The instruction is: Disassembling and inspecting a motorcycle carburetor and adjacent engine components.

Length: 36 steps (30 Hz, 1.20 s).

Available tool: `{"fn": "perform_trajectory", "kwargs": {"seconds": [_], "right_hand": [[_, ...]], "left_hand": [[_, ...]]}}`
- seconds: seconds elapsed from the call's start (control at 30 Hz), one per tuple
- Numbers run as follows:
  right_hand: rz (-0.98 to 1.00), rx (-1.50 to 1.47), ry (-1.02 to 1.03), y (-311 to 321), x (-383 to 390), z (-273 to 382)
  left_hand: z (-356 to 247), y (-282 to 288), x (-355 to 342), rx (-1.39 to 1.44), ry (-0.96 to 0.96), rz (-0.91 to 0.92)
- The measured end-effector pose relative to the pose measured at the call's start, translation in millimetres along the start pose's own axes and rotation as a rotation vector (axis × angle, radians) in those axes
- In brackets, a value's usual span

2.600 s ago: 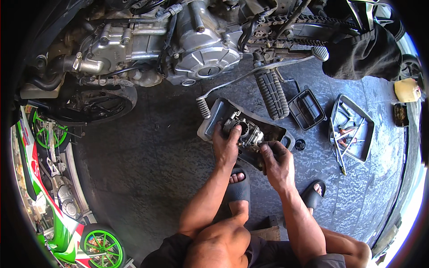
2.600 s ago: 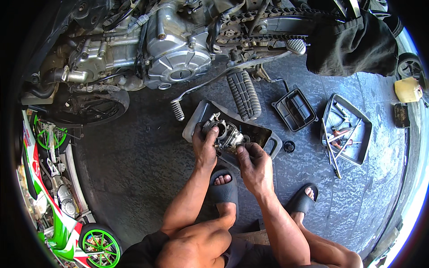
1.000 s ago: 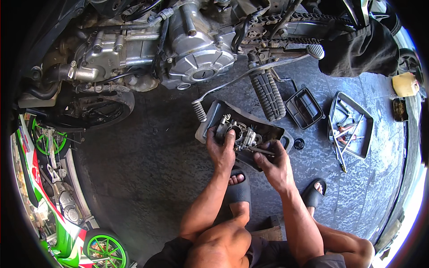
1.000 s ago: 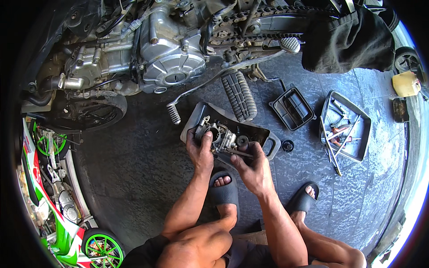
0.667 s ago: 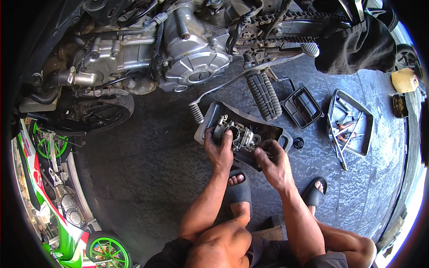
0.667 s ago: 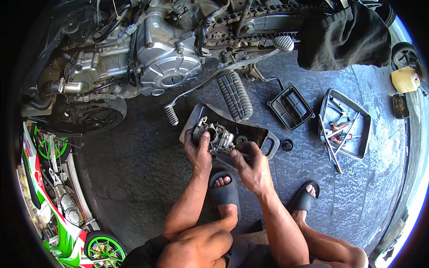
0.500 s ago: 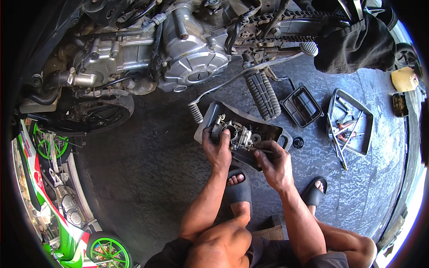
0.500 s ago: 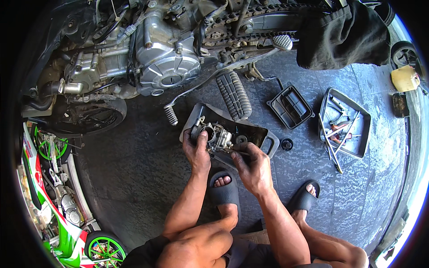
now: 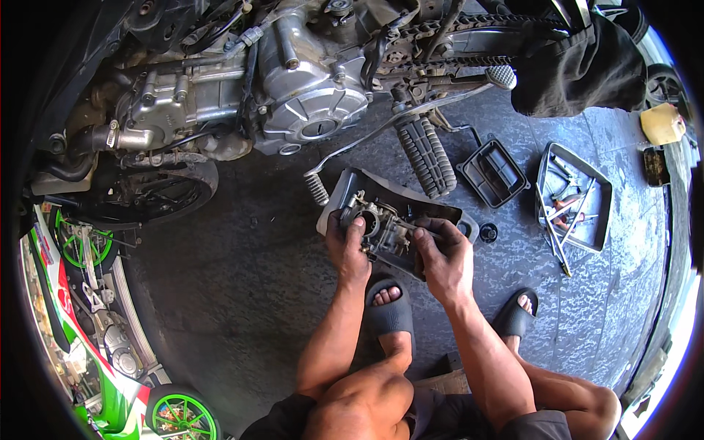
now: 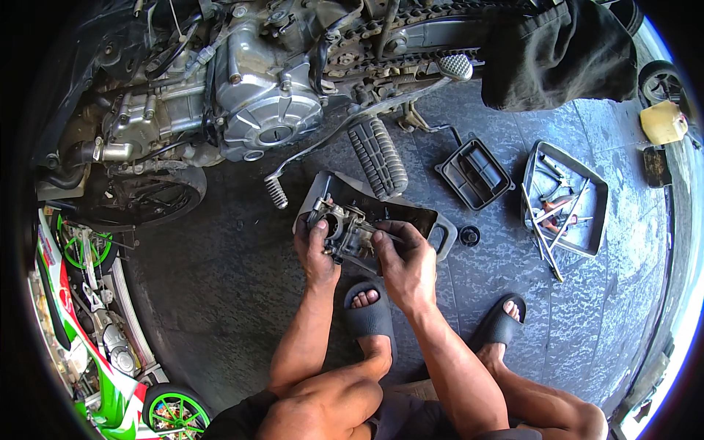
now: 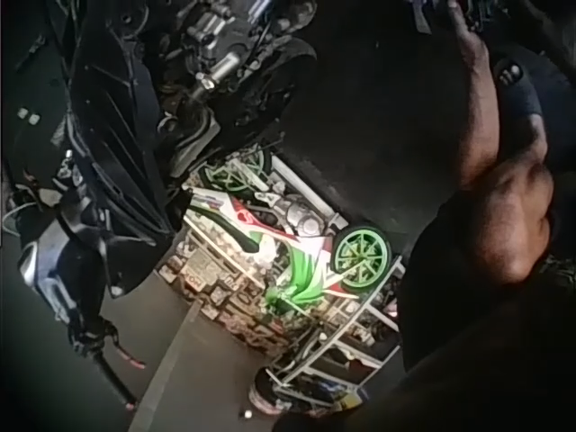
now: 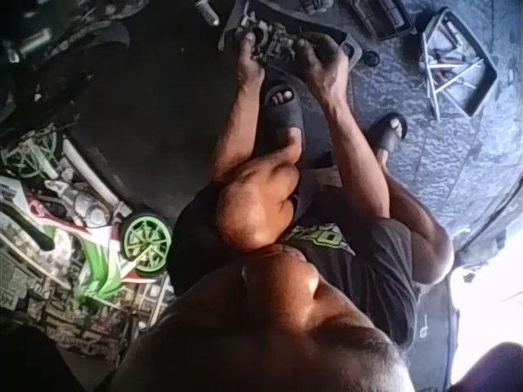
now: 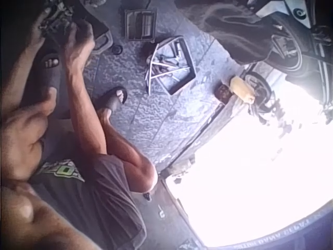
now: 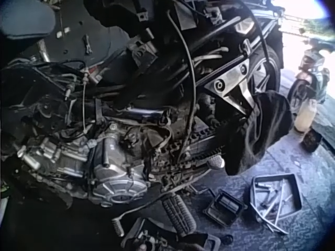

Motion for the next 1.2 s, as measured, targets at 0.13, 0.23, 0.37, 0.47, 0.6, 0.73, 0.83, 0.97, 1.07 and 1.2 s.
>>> {"fn": "perform_trajectory", "kwargs": {"seconds": [0.13, 0.23, 0.37, 0.47, 0.6, 0.73, 0.83, 0.97, 1.07, 1.2], "right_hand": [[-0.031, 0.016, 0.065, 0, -3, 3], [-0.04, 0.012, 0.019, 1, -3, -1], [-0.071, -0.033, 0.059, 2, -3, 2], [-0.063, -0.026, 0.05, 4, -3, -2], [-0.09, 0.327, 0.047, 12, 0, 17], [-0.041, 0.472, 0.06, 15, -2, 15], [-0.224, 0.237, 0.351, 18, 7, 32], [-0.167, 0.345, 0.203, 25, 1, 22], [-0.084, 0.444, 0.162, 20, 1, 15], [-0.278, 0.054, 0.359, 29, 4, 23]], "left_hand": [[8, -5, 3, 0.029, 0.04, 0.014], [8, -4, 1, 0.036, 0.041, 0.017], [6, -4, 1, 0.008, 0.025, 0.017], [4, -5, 4, 0.0, 0.004, 0.005], [-4, -7, 5, -0.087, -0.047, 0.049], [-12, -10, 7, -0.222, -0.145, 0.098], [-12, -15, 10, -0.244, -0.142, 0.048], [-13, -12, 11, -0.259, -0.145, 0.009], [-14, -12, 13, -0.28, -0.136, 0.039], [-10, -13, 12, -0.254, -0.13, 0.059]]}}
Point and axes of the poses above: each hand's wrist, its own x-axis away from the middle knuckle, its own y-axis out of the back of the hand, z = x × y, the point moved 10 cm from there along -x, towards the middle knuckle, and after that the axes turned 13 degrees about x, right-handed, at the moved point
